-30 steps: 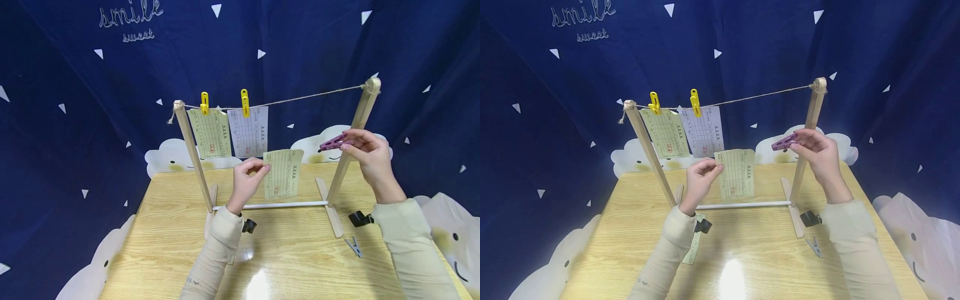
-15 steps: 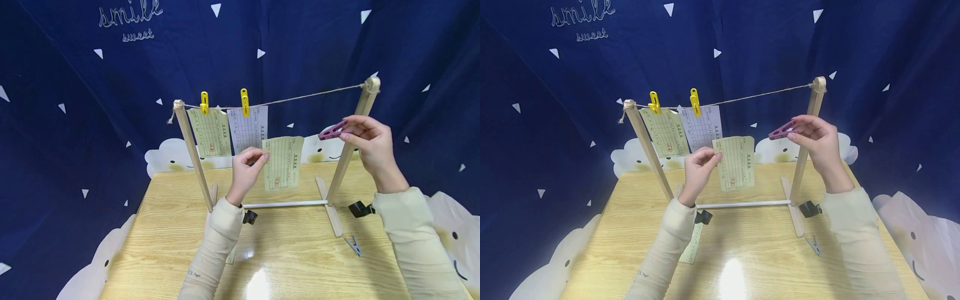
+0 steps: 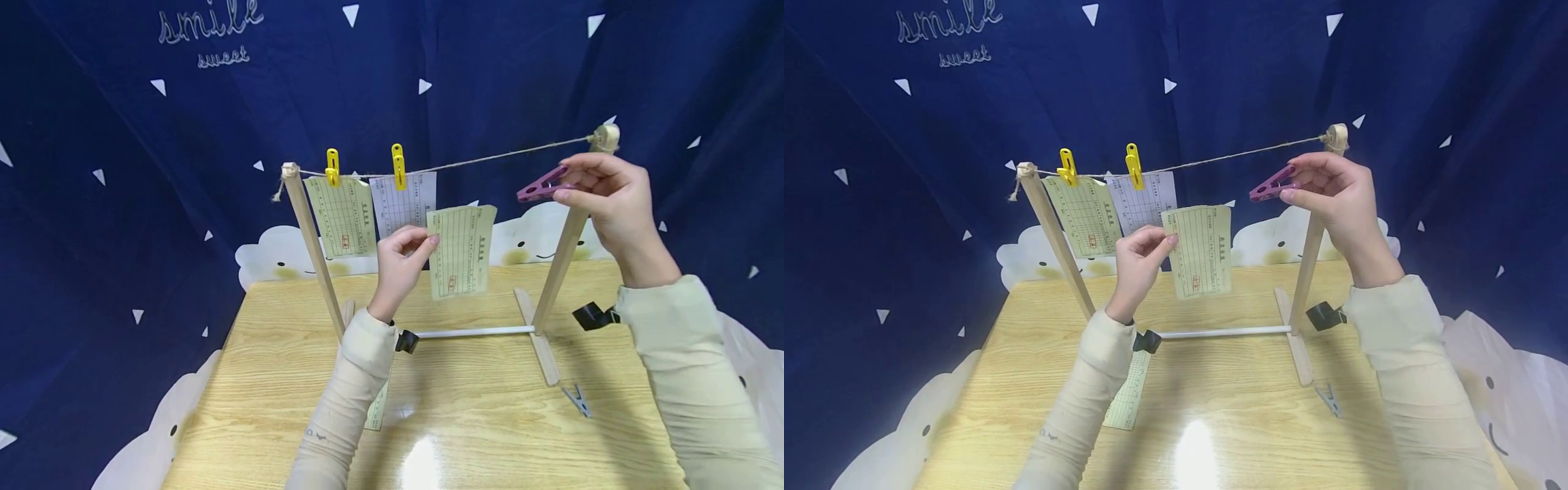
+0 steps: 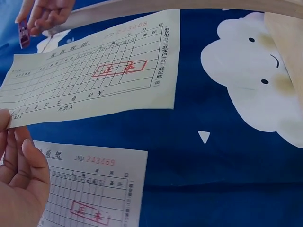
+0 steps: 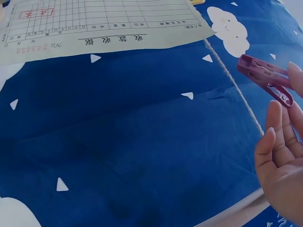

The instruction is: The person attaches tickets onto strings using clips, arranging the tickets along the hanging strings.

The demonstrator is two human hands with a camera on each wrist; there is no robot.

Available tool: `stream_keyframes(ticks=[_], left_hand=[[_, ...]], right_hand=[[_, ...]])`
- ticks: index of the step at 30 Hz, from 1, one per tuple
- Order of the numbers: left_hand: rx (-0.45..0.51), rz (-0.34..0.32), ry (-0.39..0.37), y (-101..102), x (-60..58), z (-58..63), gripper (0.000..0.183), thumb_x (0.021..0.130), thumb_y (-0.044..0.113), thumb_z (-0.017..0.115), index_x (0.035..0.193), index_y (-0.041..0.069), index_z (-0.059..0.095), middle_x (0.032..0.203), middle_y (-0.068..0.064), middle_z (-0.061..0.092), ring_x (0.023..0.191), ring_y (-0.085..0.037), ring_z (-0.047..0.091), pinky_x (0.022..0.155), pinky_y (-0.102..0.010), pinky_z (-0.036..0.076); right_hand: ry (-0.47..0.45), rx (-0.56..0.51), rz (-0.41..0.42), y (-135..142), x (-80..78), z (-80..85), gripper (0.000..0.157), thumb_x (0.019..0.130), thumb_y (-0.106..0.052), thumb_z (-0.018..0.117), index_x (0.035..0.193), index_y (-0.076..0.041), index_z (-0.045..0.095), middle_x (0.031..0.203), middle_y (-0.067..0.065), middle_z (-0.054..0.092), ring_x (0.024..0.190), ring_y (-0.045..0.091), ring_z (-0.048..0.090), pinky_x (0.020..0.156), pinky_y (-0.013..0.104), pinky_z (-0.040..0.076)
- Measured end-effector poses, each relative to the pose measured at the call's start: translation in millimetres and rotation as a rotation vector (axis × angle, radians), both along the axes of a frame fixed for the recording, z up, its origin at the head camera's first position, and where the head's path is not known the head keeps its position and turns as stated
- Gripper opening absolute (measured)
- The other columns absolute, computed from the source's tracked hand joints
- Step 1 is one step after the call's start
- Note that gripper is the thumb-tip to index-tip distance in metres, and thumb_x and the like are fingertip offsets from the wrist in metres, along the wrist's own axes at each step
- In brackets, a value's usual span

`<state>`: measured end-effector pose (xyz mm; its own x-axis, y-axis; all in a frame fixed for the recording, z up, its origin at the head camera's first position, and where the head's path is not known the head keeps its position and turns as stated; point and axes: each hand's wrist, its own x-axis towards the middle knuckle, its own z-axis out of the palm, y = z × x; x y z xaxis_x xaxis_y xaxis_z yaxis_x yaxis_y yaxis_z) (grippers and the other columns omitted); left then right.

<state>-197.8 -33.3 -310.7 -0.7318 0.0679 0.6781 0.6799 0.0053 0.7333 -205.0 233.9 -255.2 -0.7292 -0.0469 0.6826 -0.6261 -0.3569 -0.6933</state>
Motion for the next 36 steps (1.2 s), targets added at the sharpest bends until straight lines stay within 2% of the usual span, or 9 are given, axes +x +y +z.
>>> stream_keyframes(ticks=[3,6,10,17,21,28,35,36], left_hand=[[-0.003,0.007,0.010,1,-1.2,4.4,0.007,0.079,-0.010,0.061,0.081,-0.017,0.062,0.077,-0.028,0.060,0.064,-0.005,0.051,0.058,-0.019,0.043],[-0.009,0.014,0.017,1,-2.3,7.9,0.007,0.079,-0.010,0.061,0.081,-0.016,0.062,0.077,-0.027,0.060,0.064,-0.006,0.051,0.058,-0.019,0.043],[-0.010,0.015,0.010,1,-4.2,10.9,0.008,0.080,-0.009,0.061,0.081,-0.016,0.063,0.076,-0.026,0.060,0.064,-0.006,0.051,0.057,-0.018,0.043],[-0.021,0.040,-0.003,4,-7.9,17.8,0.009,0.080,-0.007,0.062,0.082,-0.015,0.064,0.076,-0.026,0.061,0.061,-0.004,0.049,0.054,-0.018,0.040],[-0.019,0.044,-0.005,7,-9.5,21.9,0.009,0.080,-0.008,0.062,0.083,-0.016,0.063,0.076,-0.028,0.061,0.060,-0.004,0.049,0.055,-0.019,0.039],[-0.018,0.075,-0.020,12,-11.7,26.2,0.009,0.079,-0.007,0.063,0.082,-0.015,0.064,0.073,-0.026,0.061,0.058,-0.002,0.048,0.054,-0.023,0.041],[0.005,0.089,-0.057,16,-39.6,9.1,0.012,0.079,0.001,0.067,0.085,-0.010,0.068,0.074,-0.022,0.064,0.058,-0.004,0.051,0.053,-0.018,0.040],[0.009,0.095,-0.064,17,-40.6,9.2,0.012,0.079,0.002,0.068,0.084,-0.009,0.068,0.074,-0.021,0.064,0.057,-0.004,0.051,0.053,-0.018,0.041]], right_hand=[[-0.006,0.011,-0.028,-2,-1.3,8.1,0.031,0.068,0.029,0.058,0.097,0.019,0.057,0.077,0.015,0.064,0.064,0.018,0.059,0.064,0.021,0.051],[-0.001,0.056,-0.092,-4,-3.0,14.3,0.030,0.068,0.028,0.058,0.095,0.017,0.059,0.077,0.012,0.064,0.063,0.017,0.058,0.064,0.020,0.050],[0.013,0.089,-0.126,-8,-6.2,19.6,0.030,0.066,0.030,0.058,0.094,0.020,0.057,0.076,0.011,0.064,0.062,0.015,0.057,0.063,0.019,0.050],[-0.004,0.077,-0.060,-13,-11.9,32.0,0.028,0.067,0.026,0.062,0.093,0.017,0.059,0.078,0.014,0.064,0.065,0.018,0.058,0.068,0.019,0.050],[0.013,0.104,-0.055,-18,-14.7,39.3,0.026,0.068,0.026,0.062,0.093,0.017,0.059,0.079,0.014,0.064,0.066,0.019,0.058,0.071,0.020,0.050],[-0.031,0.118,-0.016,-23,-16.8,50.1,0.027,0.069,0.023,0.064,0.095,0.013,0.061,0.082,0.014,0.064,0.069,0.020,0.059,0.071,0.020,0.051],[-0.043,0.178,-0.020,-29,-24.1,57.1,0.029,0.069,0.021,0.064,0.096,0.008,0.063,0.081,0.012,0.064,0.070,0.018,0.059,0.071,0.018,0.050],[-0.052,0.177,-0.017,-30,-25.2,57.9,0.029,0.069,0.021,0.065,0.096,0.008,0.064,0.080,0.011,0.064,0.070,0.018,0.058,0.071,0.018,0.050]])
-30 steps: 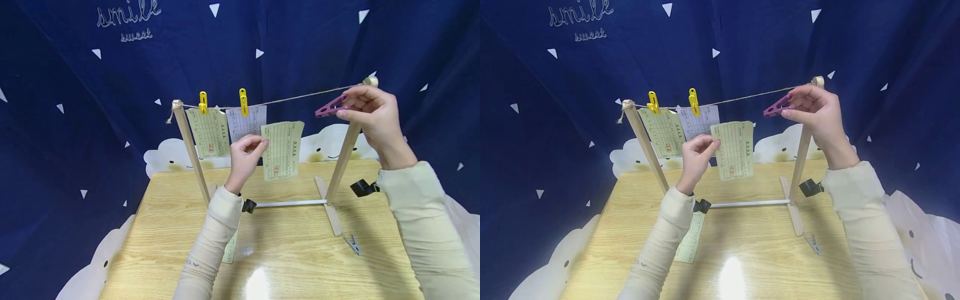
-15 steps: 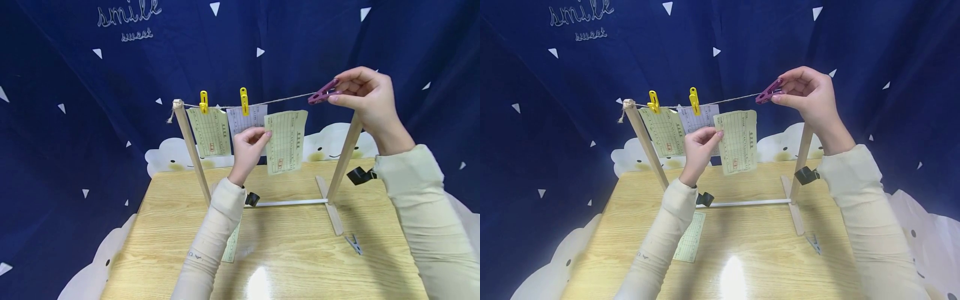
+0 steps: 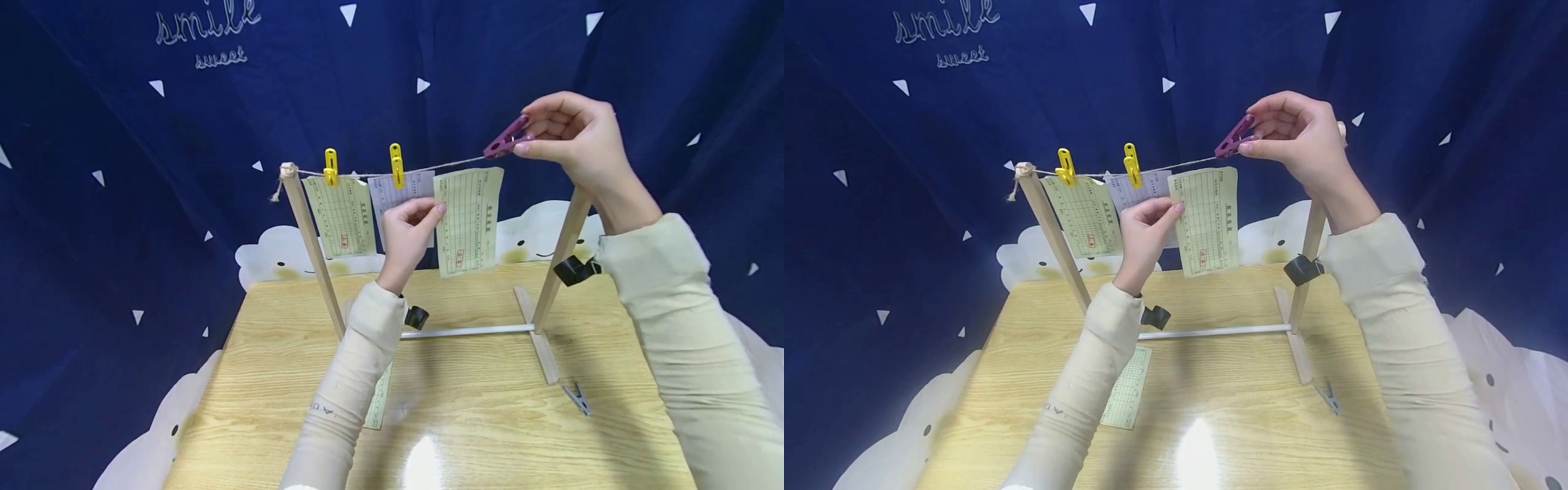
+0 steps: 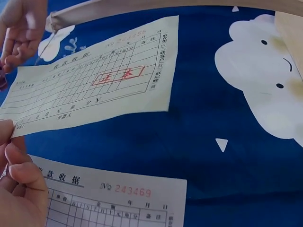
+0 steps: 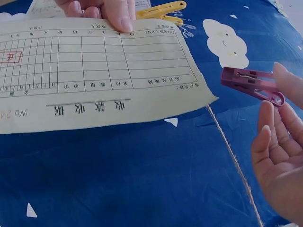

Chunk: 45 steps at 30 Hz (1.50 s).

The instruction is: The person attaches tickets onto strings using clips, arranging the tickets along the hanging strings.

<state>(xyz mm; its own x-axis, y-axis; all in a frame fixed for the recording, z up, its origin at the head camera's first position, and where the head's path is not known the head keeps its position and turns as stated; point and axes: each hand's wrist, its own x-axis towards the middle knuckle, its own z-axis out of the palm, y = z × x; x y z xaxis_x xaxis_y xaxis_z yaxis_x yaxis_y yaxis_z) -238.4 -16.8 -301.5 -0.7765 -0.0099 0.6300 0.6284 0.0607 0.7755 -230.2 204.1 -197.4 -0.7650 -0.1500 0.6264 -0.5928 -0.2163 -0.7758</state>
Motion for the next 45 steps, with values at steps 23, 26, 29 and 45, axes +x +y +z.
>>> stream_keyframes(ticks=[23,26,29,45], left_hand=[[0.109,0.016,-0.066,5,-5.9,1.8,0.015,0.078,-0.002,0.068,0.084,-0.015,0.065,0.075,-0.024,0.063,0.057,-0.002,0.050,0.053,-0.016,0.039],[0.112,0.011,-0.068,5,2.7,9.2,0.014,0.078,-0.004,0.067,0.083,-0.017,0.063,0.075,-0.026,0.062,0.058,-0.002,0.050,0.054,-0.016,0.040],[0.111,0.013,-0.072,5,9.8,15.5,0.013,0.078,-0.005,0.066,0.082,-0.017,0.063,0.074,-0.023,0.063,0.058,-0.002,0.051,0.055,-0.016,0.041],[0.122,0.004,-0.065,6,9.6,17.8,0.013,0.078,-0.006,0.066,0.081,-0.017,0.063,0.071,-0.024,0.062,0.056,-0.001,0.049,0.053,-0.016,0.039]], right_hand=[[-0.105,0.161,-0.078,-21,-21.5,17.3,0.014,0.067,0.010,0.074,0.077,0.005,0.067,0.068,0.008,0.063,0.060,0.014,0.058,0.060,0.018,0.049],[-0.123,0.110,-0.079,-22,-23.8,18.8,0.011,0.065,0.011,0.075,0.069,0.006,0.066,0.066,0.008,0.064,0.060,0.015,0.058,0.059,0.019,0.049],[-0.135,0.116,-0.104,-23,-26.6,21.2,0.011,0.064,0.013,0.075,0.064,0.005,0.067,0.065,0.008,0.064,0.059,0.015,0.058,0.057,0.019,0.048],[-0.071,0.558,-0.188,-33,-34.8,24.8,0.004,0.071,0.005,0.074,0.070,0.004,0.070,0.067,0.000,0.064,0.067,0.017,0.051,0.057,0.020,0.043]])
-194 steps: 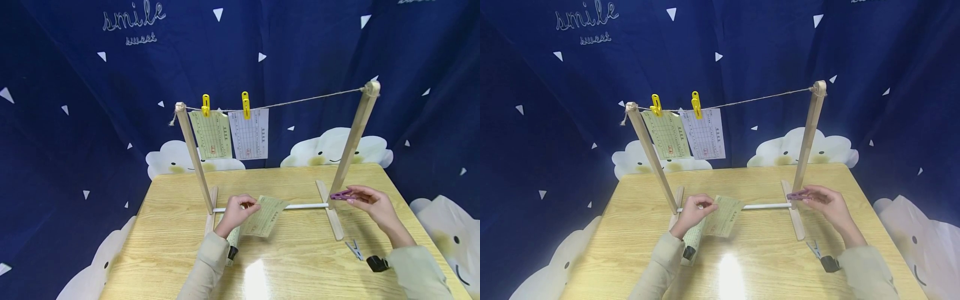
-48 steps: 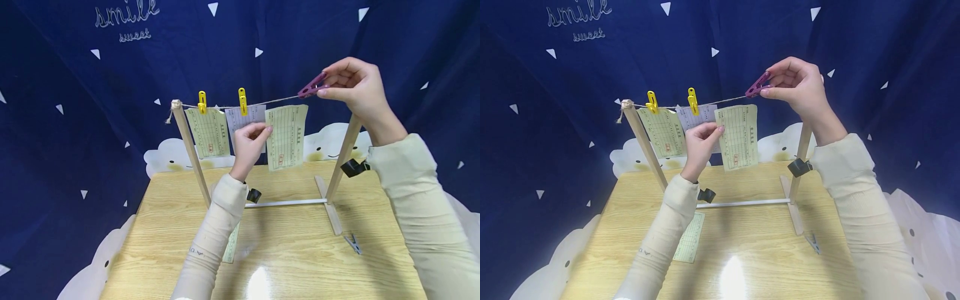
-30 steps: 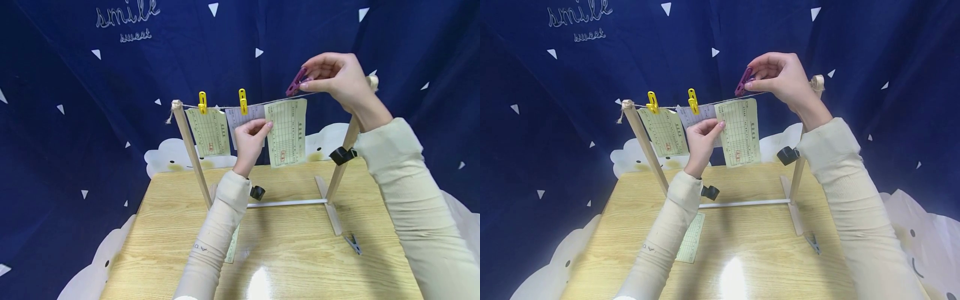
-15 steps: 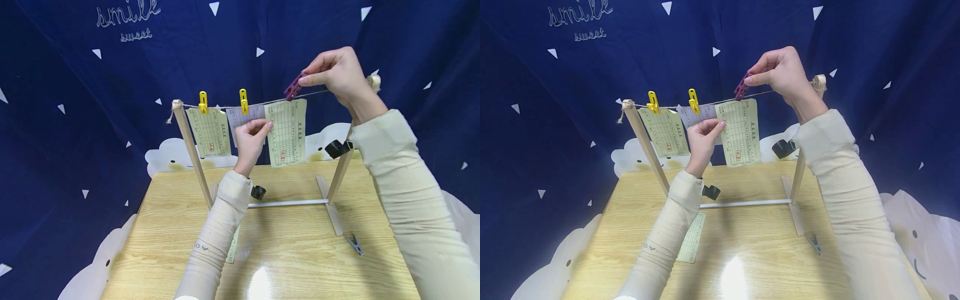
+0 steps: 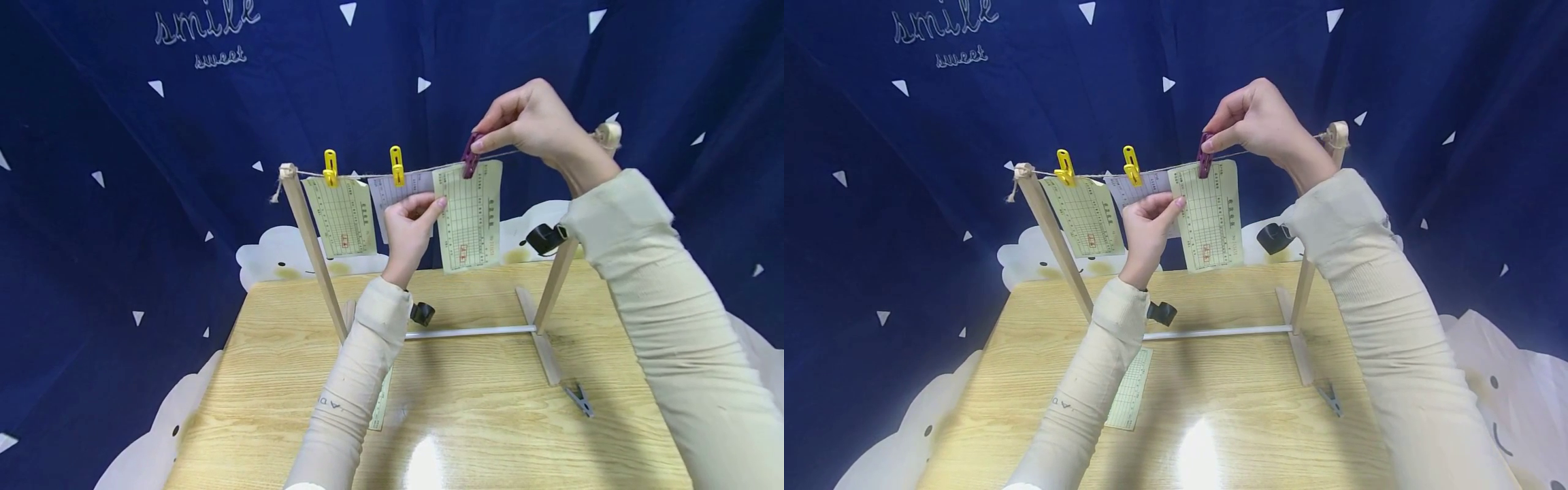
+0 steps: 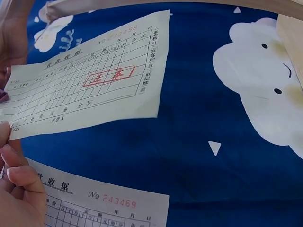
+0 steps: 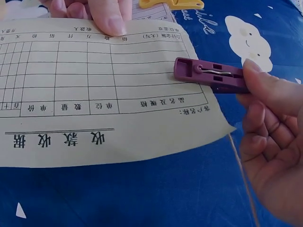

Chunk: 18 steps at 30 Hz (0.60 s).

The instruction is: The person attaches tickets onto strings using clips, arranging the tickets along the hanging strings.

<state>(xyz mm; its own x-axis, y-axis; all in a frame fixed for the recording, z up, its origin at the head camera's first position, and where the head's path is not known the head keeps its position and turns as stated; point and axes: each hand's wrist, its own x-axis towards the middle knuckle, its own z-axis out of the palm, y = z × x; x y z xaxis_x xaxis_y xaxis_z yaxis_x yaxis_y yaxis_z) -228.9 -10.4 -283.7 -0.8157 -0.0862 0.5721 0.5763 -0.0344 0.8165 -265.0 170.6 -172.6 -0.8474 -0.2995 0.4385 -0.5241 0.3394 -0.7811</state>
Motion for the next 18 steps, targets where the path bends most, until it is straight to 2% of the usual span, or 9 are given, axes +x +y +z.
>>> stream_keyframes(ticks=[5,12,18], left_hand=[[-0.003,0.002,-0.005,0,-0.9,0.4,0.013,0.078,-0.005,0.066,0.082,-0.017,0.063,0.072,-0.024,0.062,0.056,-0.001,0.049,0.053,-0.016,0.038],[0.002,0.010,-0.011,1,-22.3,-19.6,0.015,0.078,0.002,0.070,0.083,-0.011,0.066,0.072,-0.015,0.065,0.058,-0.002,0.052,0.054,-0.018,0.041],[0.019,-0.005,-0.017,1,-19.4,-17.9,0.013,0.078,-0.001,0.068,0.083,-0.014,0.065,0.072,-0.017,0.064,0.058,-0.002,0.051,0.054,-0.017,0.040]], right_hand=[[-0.010,0.043,-0.003,-2,-0.3,0.7,0.005,0.070,0.004,0.074,0.073,0.004,0.070,0.068,-0.002,0.065,0.069,0.017,0.054,0.060,0.019,0.046],[-0.032,0.077,0.001,-2,0.2,0.5,0.016,0.068,0.002,0.077,0.081,0.006,0.069,0.069,-0.003,0.066,0.066,0.014,0.057,0.059,0.018,0.047],[-0.031,0.130,0.009,-1,2.0,0.2,0.029,0.067,0.001,0.078,0.093,0.009,0.066,0.070,-0.003,0.065,0.063,0.013,0.056,0.058,0.019,0.046]])
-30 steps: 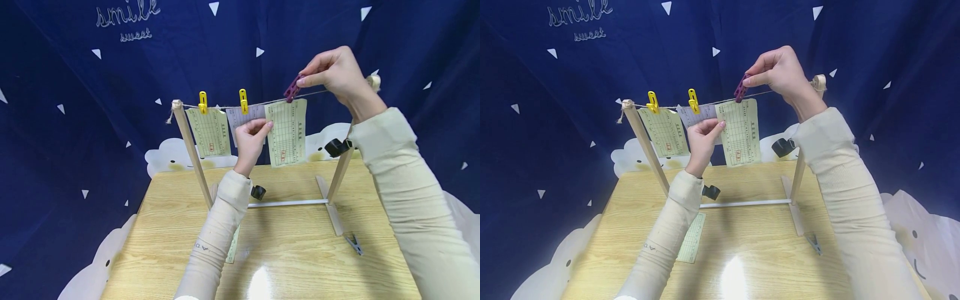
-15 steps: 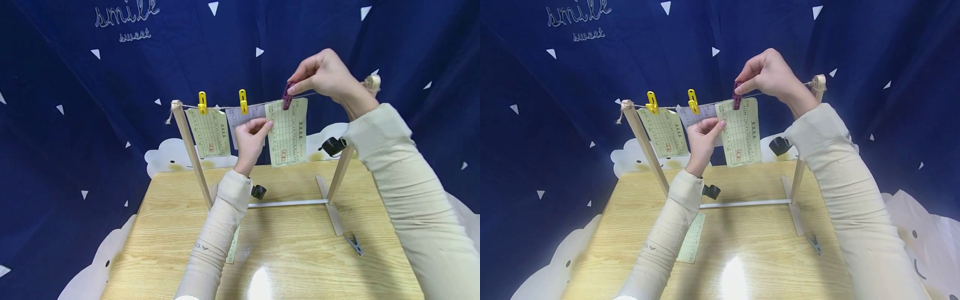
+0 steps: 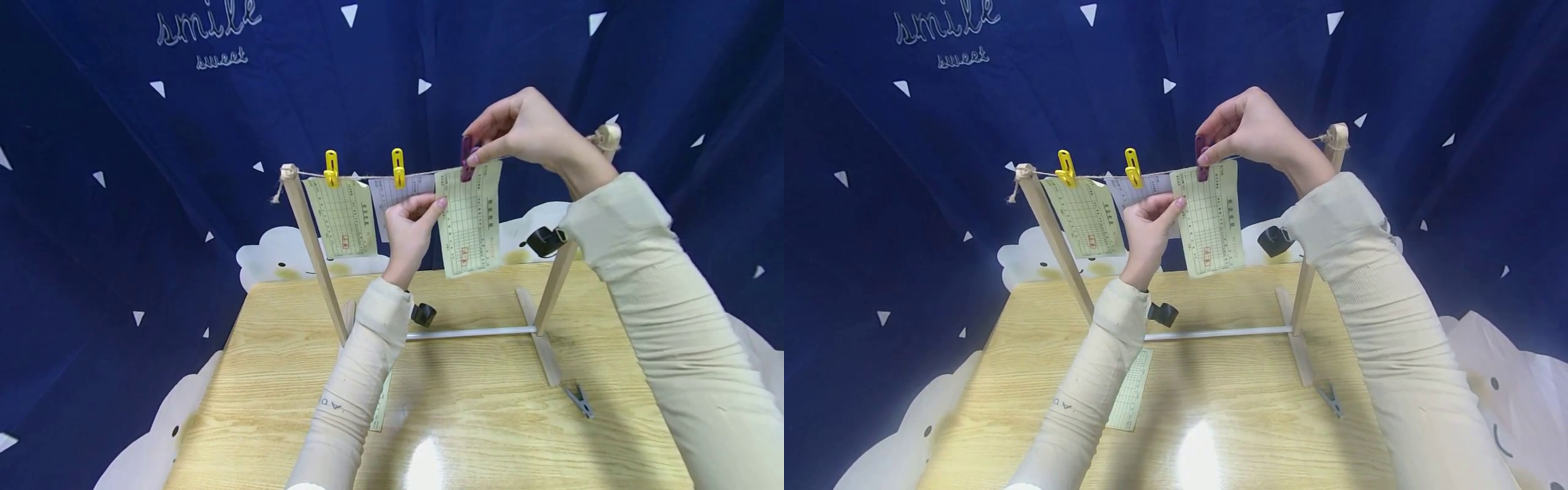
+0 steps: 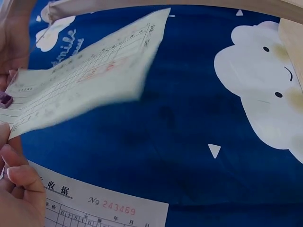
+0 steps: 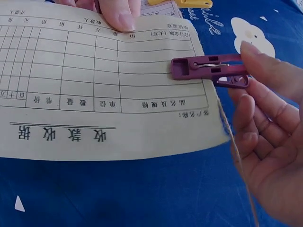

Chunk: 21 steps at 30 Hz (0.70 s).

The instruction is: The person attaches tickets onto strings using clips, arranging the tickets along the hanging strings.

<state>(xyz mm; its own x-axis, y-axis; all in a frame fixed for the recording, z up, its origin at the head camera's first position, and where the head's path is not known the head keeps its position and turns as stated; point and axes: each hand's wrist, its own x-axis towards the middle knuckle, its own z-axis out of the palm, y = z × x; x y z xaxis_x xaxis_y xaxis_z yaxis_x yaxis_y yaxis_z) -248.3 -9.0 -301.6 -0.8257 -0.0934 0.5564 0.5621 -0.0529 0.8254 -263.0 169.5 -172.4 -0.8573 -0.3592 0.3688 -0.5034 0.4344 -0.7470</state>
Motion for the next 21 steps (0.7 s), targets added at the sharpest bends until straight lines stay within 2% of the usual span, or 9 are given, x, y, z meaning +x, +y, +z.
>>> stream_keyframes(ticks=[3,5,9,15,18,21], left_hand=[[-0.006,0.000,-0.002,0,8.1,7.0,0.011,0.078,-0.005,0.066,0.082,-0.015,0.064,0.072,-0.018,0.064,0.058,-0.002,0.051,0.054,-0.016,0.040],[-0.009,0.001,0.000,-1,9.3,7.8,0.011,0.078,-0.005,0.066,0.082,-0.016,0.064,0.073,-0.020,0.064,0.058,-0.002,0.051,0.054,-0.016,0.040],[-0.005,0.002,-0.005,-1,3.1,2.2,0.013,0.078,-0.002,0.068,0.083,-0.014,0.065,0.073,-0.019,0.064,0.058,-0.002,0.051,0.054,-0.016,0.040],[-0.008,0.010,-0.007,-1,-2.0,-4.3,0.016,0.079,0.004,0.069,0.084,-0.011,0.066,0.073,-0.014,0.065,0.059,-0.004,0.052,0.055,-0.018,0.041],[-0.019,0.013,-0.005,-1,-0.5,-5.4,0.016,0.080,0.006,0.069,0.085,-0.009,0.067,0.074,-0.013,0.065,0.060,-0.004,0.053,0.056,-0.019,0.042],[-0.023,0.013,-0.009,-3,0.6,-6.5,0.016,0.080,0.007,0.069,0.085,-0.008,0.067,0.075,-0.013,0.065,0.061,-0.004,0.054,0.056,-0.019,0.043]], right_hand=[[0.003,0.018,0.012,1,1.3,-0.9,0.034,0.069,0.000,0.077,0.099,0.009,0.064,0.073,-0.002,0.065,0.066,0.013,0.056,0.062,0.018,0.046],[0.004,0.015,0.020,1,2.1,-1.8,0.037,0.070,0.000,0.076,0.103,0.008,0.063,0.075,-0.001,0.064,0.068,0.014,0.056,0.064,0.018,0.046],[0.044,-0.020,0.011,3,3.9,-5.2,0.042,0.070,-0.001,0.077,0.109,0.004,0.062,0.086,-0.001,0.064,0.073,0.014,0.055,0.065,0.017,0.045],[0.150,-0.229,-0.028,11,12.0,-18.9,0.034,0.071,0.000,0.075,0.103,-0.002,0.067,0.089,0.001,0.063,0.069,0.013,0.054,0.061,0.017,0.043],[0.192,-0.363,-0.006,17,19.5,-29.9,0.026,0.072,0.006,0.072,0.097,0.001,0.068,0.084,0.004,0.063,0.065,0.013,0.053,0.059,0.016,0.044],[0.196,-0.481,0.027,22,26.3,-40.7,0.022,0.072,0.010,0.069,0.093,0.003,0.068,0.079,0.006,0.062,0.062,0.013,0.051,0.057,0.015,0.043]])
